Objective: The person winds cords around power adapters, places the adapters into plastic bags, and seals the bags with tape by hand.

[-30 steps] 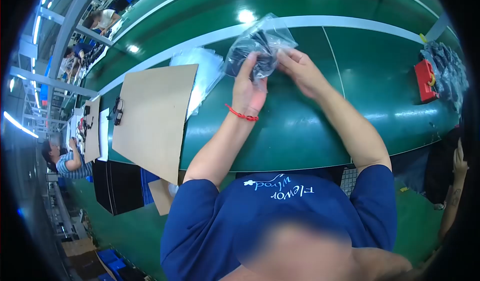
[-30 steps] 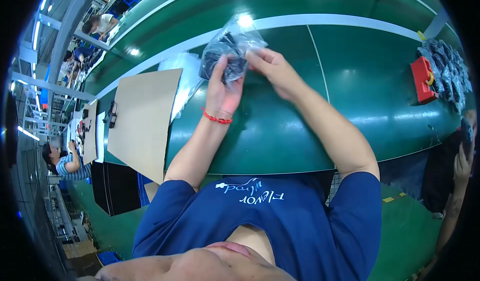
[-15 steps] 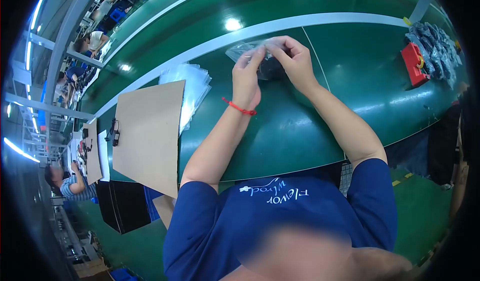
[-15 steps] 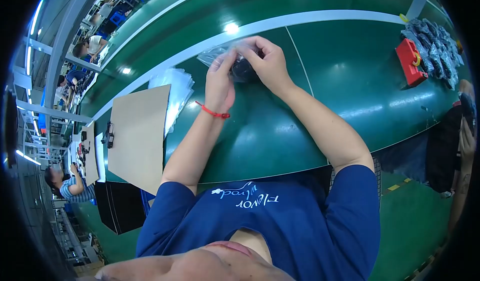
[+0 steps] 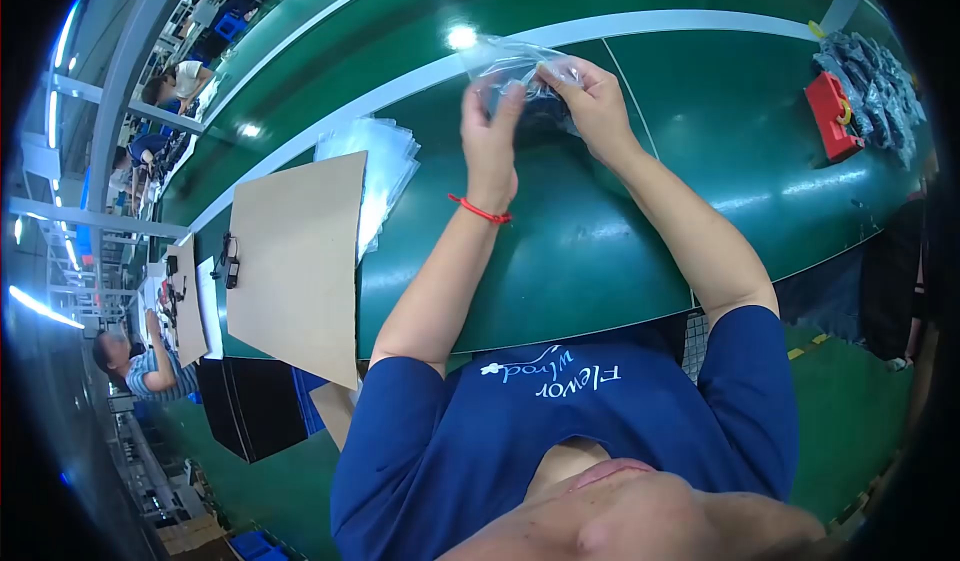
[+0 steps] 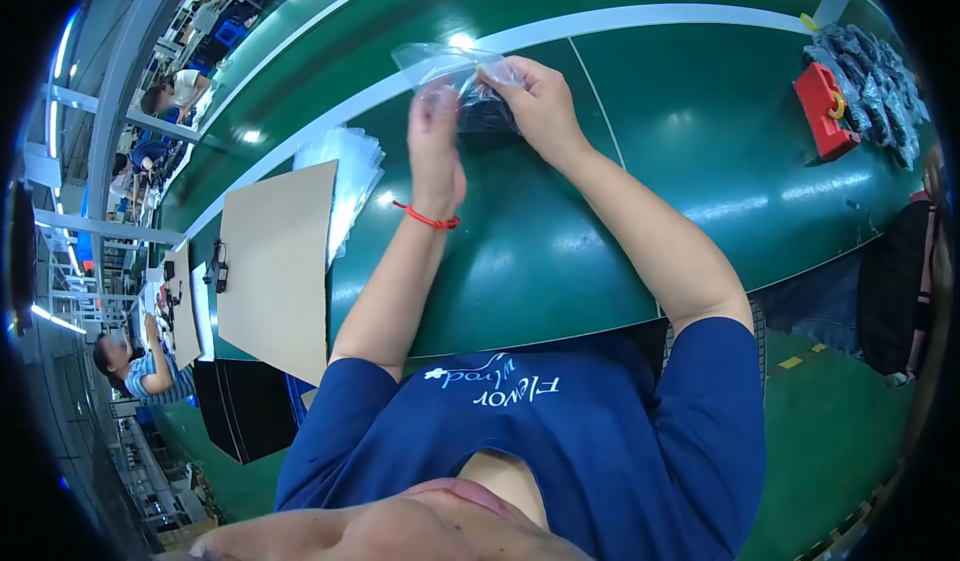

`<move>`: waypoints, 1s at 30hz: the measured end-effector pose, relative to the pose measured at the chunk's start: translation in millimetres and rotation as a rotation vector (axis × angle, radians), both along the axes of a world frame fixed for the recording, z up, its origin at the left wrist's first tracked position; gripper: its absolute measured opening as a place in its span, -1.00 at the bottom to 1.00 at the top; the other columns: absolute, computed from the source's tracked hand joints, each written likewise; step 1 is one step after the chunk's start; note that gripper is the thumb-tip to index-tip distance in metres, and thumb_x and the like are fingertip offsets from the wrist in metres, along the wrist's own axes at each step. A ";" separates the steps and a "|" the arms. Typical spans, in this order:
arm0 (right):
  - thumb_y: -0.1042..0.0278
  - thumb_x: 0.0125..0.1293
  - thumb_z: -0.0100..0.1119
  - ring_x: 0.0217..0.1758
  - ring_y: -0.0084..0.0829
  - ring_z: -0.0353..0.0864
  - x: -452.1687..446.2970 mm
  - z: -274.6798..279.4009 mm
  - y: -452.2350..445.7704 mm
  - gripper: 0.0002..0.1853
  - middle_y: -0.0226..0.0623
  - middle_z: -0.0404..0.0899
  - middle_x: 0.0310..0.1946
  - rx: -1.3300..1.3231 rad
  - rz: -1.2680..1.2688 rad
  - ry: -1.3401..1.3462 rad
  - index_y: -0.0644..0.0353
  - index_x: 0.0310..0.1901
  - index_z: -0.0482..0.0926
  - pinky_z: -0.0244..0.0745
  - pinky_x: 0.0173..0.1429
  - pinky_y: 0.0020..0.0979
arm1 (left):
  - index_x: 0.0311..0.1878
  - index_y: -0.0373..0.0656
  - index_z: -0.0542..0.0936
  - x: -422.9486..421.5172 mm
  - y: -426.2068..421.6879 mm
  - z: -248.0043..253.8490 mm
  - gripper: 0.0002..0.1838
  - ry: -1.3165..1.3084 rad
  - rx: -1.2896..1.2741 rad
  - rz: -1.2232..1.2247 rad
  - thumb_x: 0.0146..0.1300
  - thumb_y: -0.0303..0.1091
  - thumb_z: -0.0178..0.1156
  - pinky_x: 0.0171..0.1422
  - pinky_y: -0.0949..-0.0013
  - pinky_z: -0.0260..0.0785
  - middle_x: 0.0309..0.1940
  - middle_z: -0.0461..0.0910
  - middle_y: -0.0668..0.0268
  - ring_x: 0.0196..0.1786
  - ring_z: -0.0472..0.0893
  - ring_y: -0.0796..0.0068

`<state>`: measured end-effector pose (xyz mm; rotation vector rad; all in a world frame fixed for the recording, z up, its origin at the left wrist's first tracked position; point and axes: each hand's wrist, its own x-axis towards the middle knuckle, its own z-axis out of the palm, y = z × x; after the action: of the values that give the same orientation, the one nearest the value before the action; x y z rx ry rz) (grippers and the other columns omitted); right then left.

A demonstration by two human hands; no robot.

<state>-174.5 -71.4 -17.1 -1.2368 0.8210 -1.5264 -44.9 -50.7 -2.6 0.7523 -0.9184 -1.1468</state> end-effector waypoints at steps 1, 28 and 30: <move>0.34 0.32 0.19 -0.26 -0.65 0.53 3.4 0.5 6.0 -0.84 -0.43 0.62 -0.34 -0.018 -0.043 0.014 0.27 -0.22 0.63 0.41 -0.14 -0.57 | 0.01 -0.26 0.53 -1.3 3.0 -3.9 -0.75 -0.049 0.052 -0.137 0.31 -0.40 0.21 0.13 0.52 0.32 -0.08 0.57 0.28 -0.01 0.52 0.56; 0.44 0.10 0.26 0.12 -0.11 0.50 17.4 29.6 35.5 -0.29 -0.01 0.48 0.08 -0.920 -0.220 0.930 0.25 0.33 0.27 0.39 0.20 -0.18 | 0.20 -0.23 0.28 25.6 -30.6 -17.8 -0.61 0.069 0.167 0.406 0.29 -0.51 -0.06 0.14 0.30 0.34 0.08 0.39 0.14 0.07 0.42 0.36; 0.48 -0.04 0.34 0.13 -0.07 0.50 33.6 2.6 30.2 -0.17 0.01 0.46 0.10 -0.729 -0.277 1.159 0.20 0.36 0.24 0.42 0.18 -0.20 | 0.18 -0.22 0.30 13.2 -22.8 -19.5 -0.61 0.089 0.218 0.364 0.27 -0.50 -0.04 0.15 0.30 0.32 0.03 0.40 0.15 0.04 0.43 0.35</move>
<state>-140.9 -41.3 -14.4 -2.7537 1.2131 -1.2544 -31.7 -73.5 -22.0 0.9917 -0.5570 -0.9559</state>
